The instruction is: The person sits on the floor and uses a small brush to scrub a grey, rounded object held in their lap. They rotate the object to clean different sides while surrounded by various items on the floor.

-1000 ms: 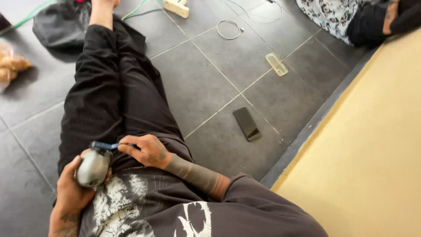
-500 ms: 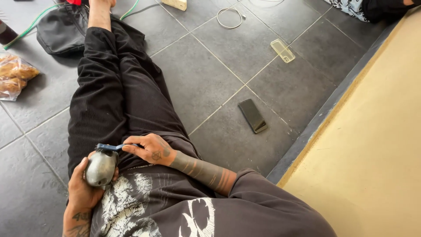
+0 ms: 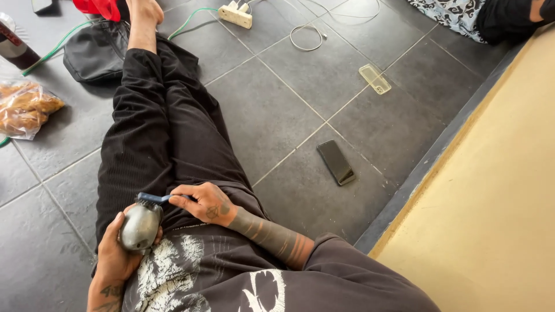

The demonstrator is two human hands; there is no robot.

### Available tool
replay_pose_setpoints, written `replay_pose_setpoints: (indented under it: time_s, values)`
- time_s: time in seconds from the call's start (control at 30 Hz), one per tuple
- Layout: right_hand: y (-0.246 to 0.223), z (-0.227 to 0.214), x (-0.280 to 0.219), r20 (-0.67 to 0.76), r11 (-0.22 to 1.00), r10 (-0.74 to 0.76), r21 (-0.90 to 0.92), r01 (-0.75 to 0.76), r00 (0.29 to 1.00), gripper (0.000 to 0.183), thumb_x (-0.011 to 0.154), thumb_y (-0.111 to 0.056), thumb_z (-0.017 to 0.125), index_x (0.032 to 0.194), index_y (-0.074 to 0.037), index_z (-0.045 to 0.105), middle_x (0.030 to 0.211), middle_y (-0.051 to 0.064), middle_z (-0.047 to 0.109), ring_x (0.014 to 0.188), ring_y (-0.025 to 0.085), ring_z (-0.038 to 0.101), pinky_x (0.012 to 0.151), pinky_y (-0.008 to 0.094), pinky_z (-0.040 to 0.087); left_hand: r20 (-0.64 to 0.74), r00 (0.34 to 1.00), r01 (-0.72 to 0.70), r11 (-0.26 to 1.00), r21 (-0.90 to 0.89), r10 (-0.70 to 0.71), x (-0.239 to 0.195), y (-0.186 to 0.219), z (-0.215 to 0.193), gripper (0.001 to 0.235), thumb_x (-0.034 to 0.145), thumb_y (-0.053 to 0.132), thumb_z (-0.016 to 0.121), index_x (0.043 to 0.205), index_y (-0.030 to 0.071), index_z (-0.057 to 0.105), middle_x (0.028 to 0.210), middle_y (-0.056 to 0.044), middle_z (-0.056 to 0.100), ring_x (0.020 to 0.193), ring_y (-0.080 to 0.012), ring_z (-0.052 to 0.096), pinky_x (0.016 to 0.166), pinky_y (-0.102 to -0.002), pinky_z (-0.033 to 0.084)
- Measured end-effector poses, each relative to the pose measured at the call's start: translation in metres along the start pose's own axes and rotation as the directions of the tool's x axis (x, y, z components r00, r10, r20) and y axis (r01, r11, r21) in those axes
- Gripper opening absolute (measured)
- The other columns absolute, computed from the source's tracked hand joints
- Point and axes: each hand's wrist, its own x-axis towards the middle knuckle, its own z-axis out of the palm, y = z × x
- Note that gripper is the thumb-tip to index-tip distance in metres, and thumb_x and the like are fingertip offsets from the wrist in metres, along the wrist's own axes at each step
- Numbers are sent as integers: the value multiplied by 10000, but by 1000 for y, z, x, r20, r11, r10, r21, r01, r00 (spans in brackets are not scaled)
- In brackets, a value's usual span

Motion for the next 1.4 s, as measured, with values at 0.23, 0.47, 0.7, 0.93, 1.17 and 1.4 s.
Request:
replay_pose_setpoints:
  time_s: [0.23, 0.47, 0.7, 0.93, 1.17, 1.4]
  values:
    - [-16, -8, -2, -7, 990, 76, 118, -75, 997, 301, 1048, -357, 553, 1111, -108, 712, 635, -76, 510, 540, 56, 398, 557, 240, 380, -5, 1000, -2, 1000, 31, 2, 1, -1, 1, 495, 1057, 434, 457, 1360, 56, 556, 1071, -275, 673, 699, -378, 663, 569, -396, 550]
    - [-7, -3, 0, 91, 992, 106, -75, -100, 990, 407, 1037, -470, 463, 1147, -152, 691, 577, -66, 500, 484, 89, 450, 559, 279, 442, 28, 999, -29, 999, 17, 28, 0, -1, 1, 534, 1056, 454, 472, 1372, 26, 523, 1087, -263, 673, 677, -356, 665, 544, -394, 549]
    - [-6, -1, 0, 68, 992, 41, -122, -32, 997, 416, 1060, -460, 413, 1132, -138, 667, 594, -56, 496, 514, 101, 494, 562, 281, 453, -1, 1000, -13, 999, 31, 13, 0, 0, 2, 553, 1060, 462, 469, 1404, 31, 512, 1094, -275, 667, 707, -366, 670, 588, -399, 575]
    - [9, 4, -2, 60, 986, -51, -155, 60, 997, 360, 1062, -403, 466, 1183, -112, 641, 622, -27, 559, 528, 118, 520, 550, 290, 445, 21, 999, -25, 1000, 1, 25, 1, -3, 0, 488, 1078, 436, 453, 1360, 45, 530, 1016, -266, 686, 675, -358, 680, 561, -389, 570]
    - [1, 0, -2, 89, 991, 5, -134, 7, 996, 375, 1068, -416, 430, 1181, -130, 644, 629, -36, 550, 542, 124, 534, 568, 299, 454, 23, 999, -22, 1000, -6, 22, 1, -5, -4, 512, 1066, 446, 469, 1371, 38, 517, 1079, -264, 670, 681, -375, 663, 589, -421, 565]
    - [4, -1, -7, 53, 985, -156, -65, 160, 986, 395, 1128, -248, 480, 1521, -215, 456, 608, -57, 382, 520, 86, 407, 558, 257, 436, -2, 1000, -12, 1000, 10, 12, 4, -8, -8, 476, 1063, 445, 480, 1363, 77, 506, 1098, -282, 671, 702, -392, 675, 562, -404, 553]
